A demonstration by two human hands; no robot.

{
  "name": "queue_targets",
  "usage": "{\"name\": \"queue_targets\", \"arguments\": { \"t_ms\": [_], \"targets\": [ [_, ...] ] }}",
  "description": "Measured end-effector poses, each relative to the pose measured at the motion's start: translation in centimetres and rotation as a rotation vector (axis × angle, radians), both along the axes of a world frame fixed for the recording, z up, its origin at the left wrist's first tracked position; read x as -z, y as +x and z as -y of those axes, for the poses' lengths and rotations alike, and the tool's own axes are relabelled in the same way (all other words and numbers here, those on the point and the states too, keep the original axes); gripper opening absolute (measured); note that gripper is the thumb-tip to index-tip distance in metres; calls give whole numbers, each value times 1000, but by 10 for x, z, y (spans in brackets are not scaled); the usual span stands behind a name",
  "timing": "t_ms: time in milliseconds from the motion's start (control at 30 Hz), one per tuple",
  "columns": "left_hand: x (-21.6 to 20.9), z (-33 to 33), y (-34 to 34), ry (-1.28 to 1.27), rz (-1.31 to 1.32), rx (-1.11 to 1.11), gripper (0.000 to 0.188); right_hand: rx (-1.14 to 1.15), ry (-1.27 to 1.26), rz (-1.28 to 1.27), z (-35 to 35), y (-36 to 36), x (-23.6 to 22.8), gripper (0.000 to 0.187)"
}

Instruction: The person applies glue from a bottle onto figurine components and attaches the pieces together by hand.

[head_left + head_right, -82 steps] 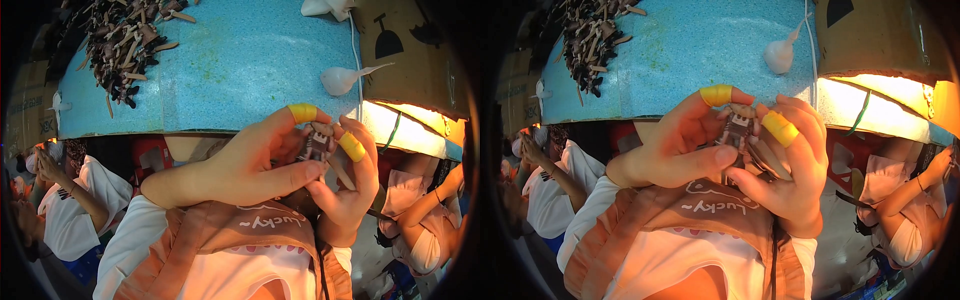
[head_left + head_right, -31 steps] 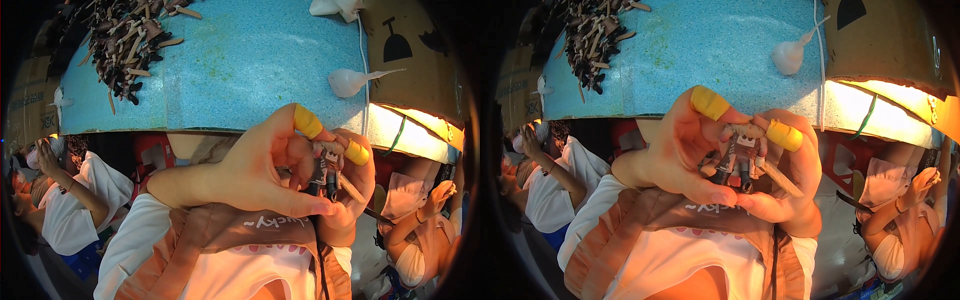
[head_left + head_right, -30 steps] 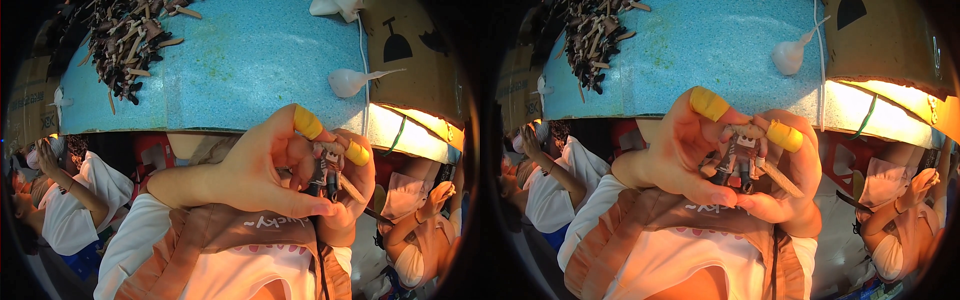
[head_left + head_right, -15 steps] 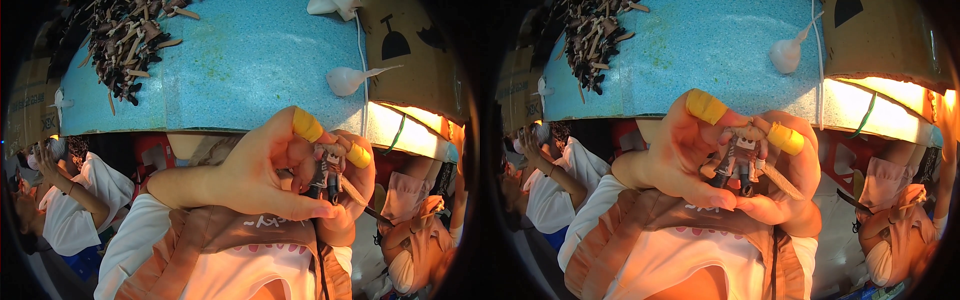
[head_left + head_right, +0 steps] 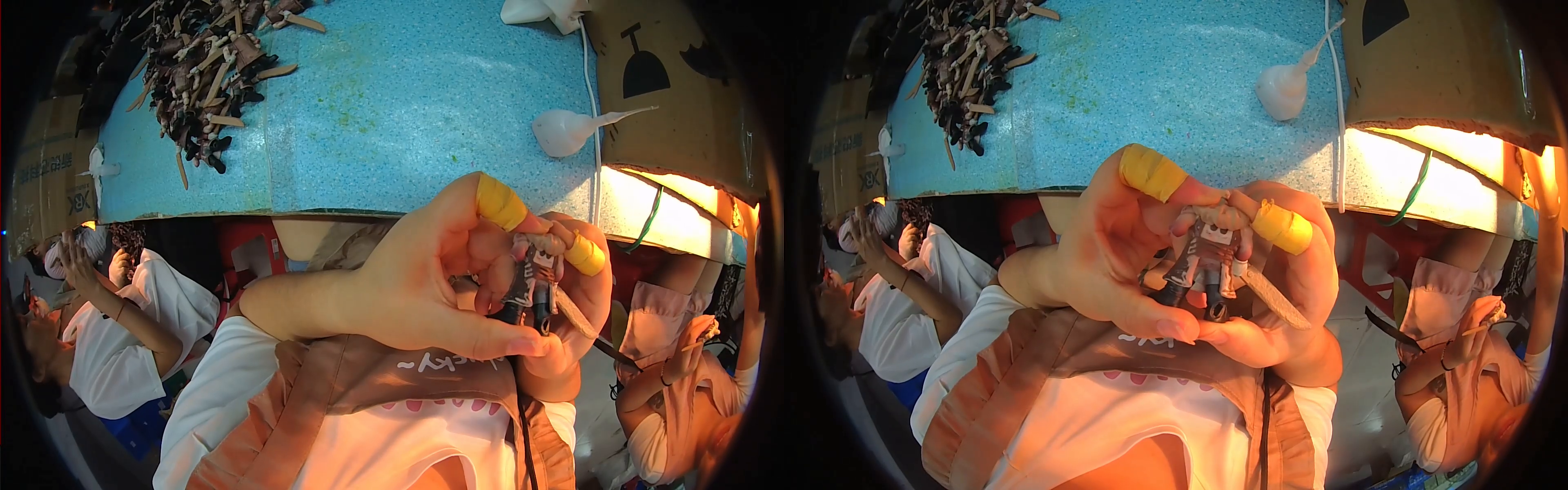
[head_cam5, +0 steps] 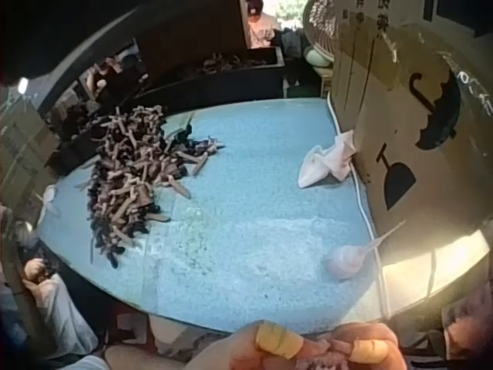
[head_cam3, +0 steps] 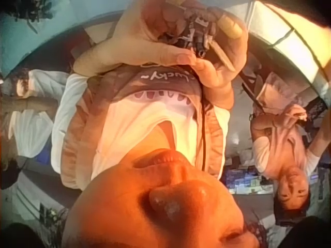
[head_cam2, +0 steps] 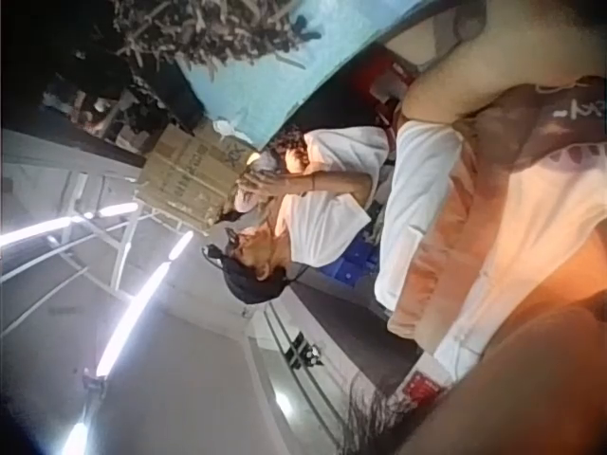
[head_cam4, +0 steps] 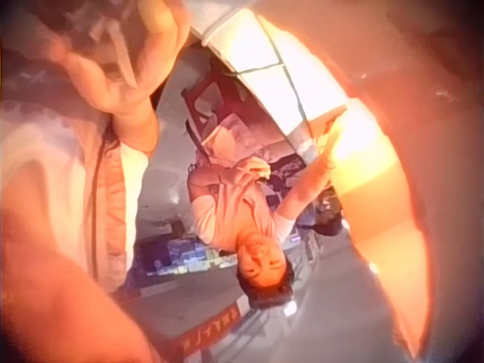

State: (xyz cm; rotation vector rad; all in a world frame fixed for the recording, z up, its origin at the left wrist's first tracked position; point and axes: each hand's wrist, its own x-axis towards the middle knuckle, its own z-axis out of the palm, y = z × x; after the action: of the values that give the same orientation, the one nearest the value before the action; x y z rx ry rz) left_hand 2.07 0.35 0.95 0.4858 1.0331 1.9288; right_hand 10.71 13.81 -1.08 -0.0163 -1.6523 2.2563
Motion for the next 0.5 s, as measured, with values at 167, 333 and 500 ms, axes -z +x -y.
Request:
{"name": "queue_targets", "arguments": {
  "t_ms": [167, 333, 500],
  "targets": [
    [0, 0, 1, 8, -3, -2, 58, -18, 23, -22, -1, 0, 0, 77],
    [0, 0, 2, 16, -7, -2, 58, 35, -98, 38, 6, 1, -6, 77],
    [1, 1, 3, 25, -12, -8, 58, 19, -5, -39, 3, 0, 0, 77]
  ]
}}
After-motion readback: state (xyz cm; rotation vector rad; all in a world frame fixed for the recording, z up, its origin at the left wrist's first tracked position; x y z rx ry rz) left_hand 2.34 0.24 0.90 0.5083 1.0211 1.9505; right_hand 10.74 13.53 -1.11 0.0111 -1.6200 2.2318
